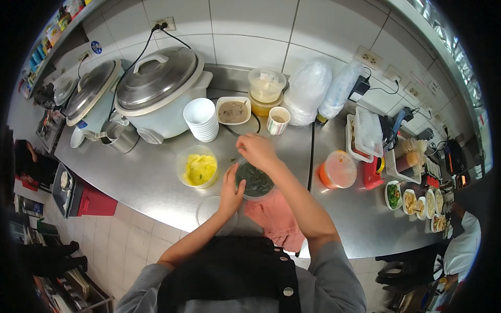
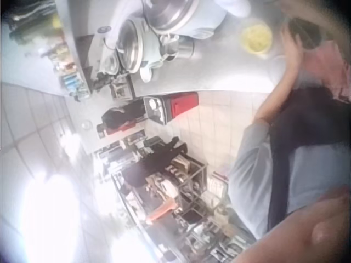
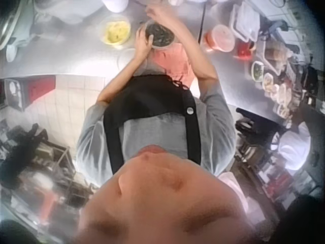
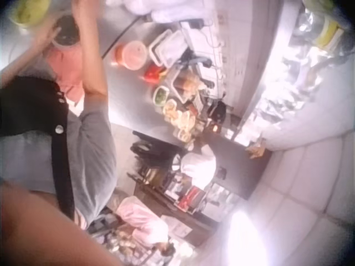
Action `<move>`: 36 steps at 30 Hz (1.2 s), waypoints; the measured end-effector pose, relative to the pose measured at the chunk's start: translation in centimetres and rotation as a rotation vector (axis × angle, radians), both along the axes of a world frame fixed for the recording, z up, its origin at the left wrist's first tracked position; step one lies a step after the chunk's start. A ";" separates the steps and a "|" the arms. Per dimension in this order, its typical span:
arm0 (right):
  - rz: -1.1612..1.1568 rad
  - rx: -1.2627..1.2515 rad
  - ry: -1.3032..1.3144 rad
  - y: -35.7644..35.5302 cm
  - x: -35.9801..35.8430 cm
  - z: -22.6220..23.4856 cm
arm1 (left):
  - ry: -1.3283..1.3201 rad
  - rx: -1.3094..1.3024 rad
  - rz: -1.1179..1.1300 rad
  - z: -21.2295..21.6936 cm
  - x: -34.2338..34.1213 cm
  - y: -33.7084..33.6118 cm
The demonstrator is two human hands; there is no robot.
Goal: The person portions food from plastic containers into bowls and plates by hand and using tongs, organizes the dishes on a stainless steel counter, places them in a pass-through window for service, and wipes the counter with a cloth.
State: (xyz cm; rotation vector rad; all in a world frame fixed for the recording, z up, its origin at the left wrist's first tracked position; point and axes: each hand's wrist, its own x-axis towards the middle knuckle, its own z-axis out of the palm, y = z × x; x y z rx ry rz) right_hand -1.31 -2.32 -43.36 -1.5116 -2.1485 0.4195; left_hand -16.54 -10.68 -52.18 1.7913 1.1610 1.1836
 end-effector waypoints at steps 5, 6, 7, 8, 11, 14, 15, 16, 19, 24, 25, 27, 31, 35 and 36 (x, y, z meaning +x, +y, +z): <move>0.230 -0.312 -0.458 7.7 -4.2 -7.0 | 0.120 0.095 0.029 2.7 -1.1 -2.7; 0.280 -0.357 -0.558 8.5 -4.6 -8.0 | 0.222 0.165 -0.010 3.4 -1.5 -3.1; 0.326 -0.404 -0.658 9.1 -4.5 -8.8 | 0.221 0.163 -0.017 3.6 -1.7 -3.0; 0.335 -0.408 -0.658 9.4 -4.7 -9.1 | 0.333 0.245 -0.133 3.6 -2.2 -3.0; 0.393 -0.421 -0.624 9.9 -3.7 -9.2 | 0.469 0.379 -0.284 2.5 -2.7 -2.5; 0.264 -0.368 -0.257 9.6 -0.7 -7.2 | 0.470 0.466 -0.310 1.2 -3.1 -1.5; 0.174 -0.296 -0.081 9.0 0.3 -5.6 | 0.450 0.486 -0.300 0.9 -3.2 -1.4; 0.073 -0.223 0.092 8.1 1.8 -3.9 | 0.438 0.486 -0.318 0.8 -3.2 -1.3; -0.120 -0.041 0.089 4.2 6.5 0.9 | 0.141 0.294 -0.223 2.2 -2.8 -1.4; -0.316 -0.089 -0.015 -2.9 9.1 2.6 | -0.171 -0.025 -0.058 3.1 -2.3 -1.9; -0.296 -0.164 0.016 -4.2 8.7 2.1 | -0.207 -0.045 0.000 3.1 -2.3 -2.0; -0.277 -0.238 0.046 -6.3 8.3 0.9 | -0.168 0.037 0.017 2.9 -2.3 -1.9; -0.281 -0.264 0.339 -8.3 9.7 -3.9 | 0.081 0.312 -0.065 2.2 -3.0 -1.7; -0.537 -0.402 0.644 -8.2 7.9 -4.5 | 0.170 0.330 -0.182 1.2 -4.2 -2.0; -0.539 -0.401 0.644 -8.3 7.2 -5.0 | 0.206 0.312 -0.232 1.4 -4.4 -2.0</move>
